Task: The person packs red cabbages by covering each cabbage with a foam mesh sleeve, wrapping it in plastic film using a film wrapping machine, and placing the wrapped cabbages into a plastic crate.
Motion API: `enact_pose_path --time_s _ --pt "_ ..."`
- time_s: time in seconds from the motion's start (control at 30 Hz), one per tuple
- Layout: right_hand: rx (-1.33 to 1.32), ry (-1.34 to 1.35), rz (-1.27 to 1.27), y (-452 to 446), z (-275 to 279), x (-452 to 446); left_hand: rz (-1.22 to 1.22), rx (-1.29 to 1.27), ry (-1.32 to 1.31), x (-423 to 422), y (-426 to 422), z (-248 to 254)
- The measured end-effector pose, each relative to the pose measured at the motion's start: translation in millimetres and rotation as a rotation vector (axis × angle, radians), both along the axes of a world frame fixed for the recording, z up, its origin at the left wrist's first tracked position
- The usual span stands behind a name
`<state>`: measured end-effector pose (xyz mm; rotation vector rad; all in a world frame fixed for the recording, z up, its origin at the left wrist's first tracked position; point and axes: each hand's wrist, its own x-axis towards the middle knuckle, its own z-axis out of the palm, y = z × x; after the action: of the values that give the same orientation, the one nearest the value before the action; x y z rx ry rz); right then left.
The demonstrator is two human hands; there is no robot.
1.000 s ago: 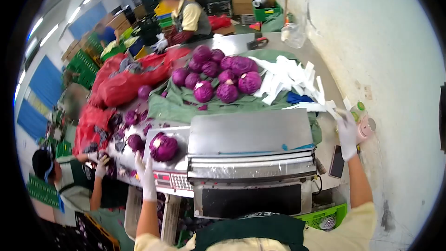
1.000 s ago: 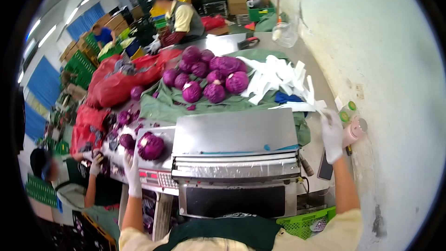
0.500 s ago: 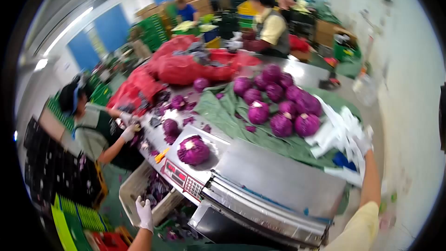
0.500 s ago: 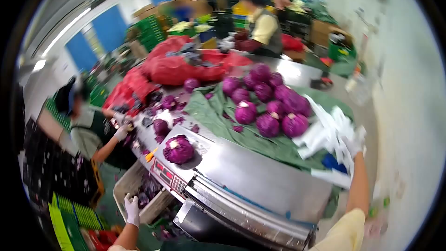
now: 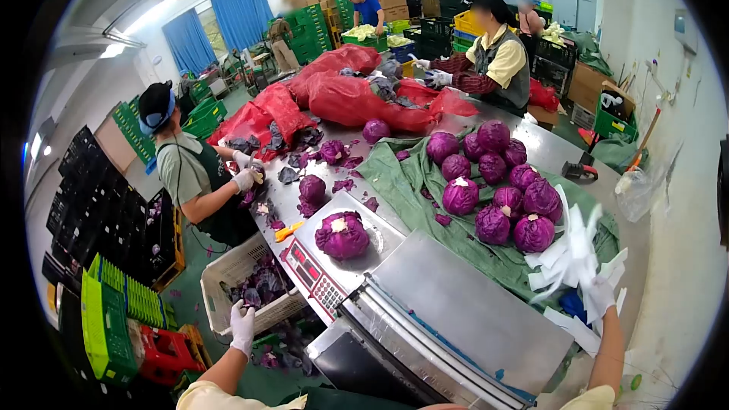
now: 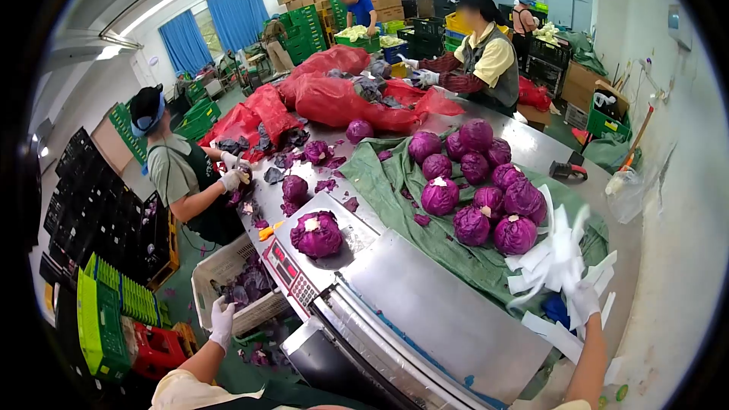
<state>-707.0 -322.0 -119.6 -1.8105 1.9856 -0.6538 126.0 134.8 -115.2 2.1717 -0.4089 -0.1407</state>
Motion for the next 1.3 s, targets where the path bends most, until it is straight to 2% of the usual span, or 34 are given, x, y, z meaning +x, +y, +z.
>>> enact_pose_path --time_s 0.07,0.17,0.2,0.27,0.3,0.37,0.4,0.43,0.47,0.53,0.57,0.7,0.77,0.8,0.83,0.9,1.0,1.07,1.23,1.3 --pt "0.106 0.122 0.241 10 -25 -20 -0.034 -0.002 0.008 4 -3 -14" --pt "0.064 0.295 0.158 64 43 19 -0.051 -0.051 0.013 3 -3 -27" --pt "0.052 0.303 0.163 63 39 9 -0.058 -0.082 0.038 2 0 -27" --pt "-0.330 0.423 0.185 63 30 -10 -0.041 -0.105 0.040 -4 5 -23" --pt "-0.340 0.428 0.192 62 36 -10 -0.034 -0.117 0.036 -5 10 -21" --pt "-0.269 0.271 -0.004 64 46 -12 -0.019 -0.156 0.059 3 25 -34" --pt "-0.275 0.275 0.002 62 52 -10 -0.010 -0.189 0.077 7 30 -43" --pt "-0.215 0.254 -0.015 59 58 -8 -0.008 -0.177 -0.058 17 38 -66" --pt "-0.152 0.233 -0.034 58 64 -6 -0.003 -0.183 -0.054 12 45 -61" --pt "-0.093 0.173 -0.058 59 75 2 0.056 -0.233 0.302 -10 51 -26" --pt "-0.030 0.111 -0.081 60 80 7 0.080 -0.291 0.329 -6 56 -38" --pt "-0.232 0.225 0.006 95 111 45 0.099 -0.356 0.367 -9 70 -54" --pt "-0.022 0.331 0.090 101 128 52 0.108 -0.349 0.392 -18 71 -39" --pt "-0.024 0.334 0.091 104 134 56 0.113 -0.339 0.414 -21 72 -33" --pt "0.007 0.288 0.072 108 140 58 0.075 -0.297 0.396 -10 76 -58" --pt "0.037 0.245 0.049 115 149 58 0.065 -0.319 0.396 -10 74 -65" --pt "-0.114 0.357 0.048 123 151 46 0.042 -0.339 0.389 -9 70 -71" --pt "-0.185 0.277 0.045 117 140 23 0.032 -0.364 0.396 -12 64 -69" --pt "-0.347 0.235 -0.026 159 172 34 0.022 -0.408 0.420 -24 49 -42" --pt "-0.418 0.234 -0.066 172 178 36 -0.021 -0.438 0.365 -19 43 -54"
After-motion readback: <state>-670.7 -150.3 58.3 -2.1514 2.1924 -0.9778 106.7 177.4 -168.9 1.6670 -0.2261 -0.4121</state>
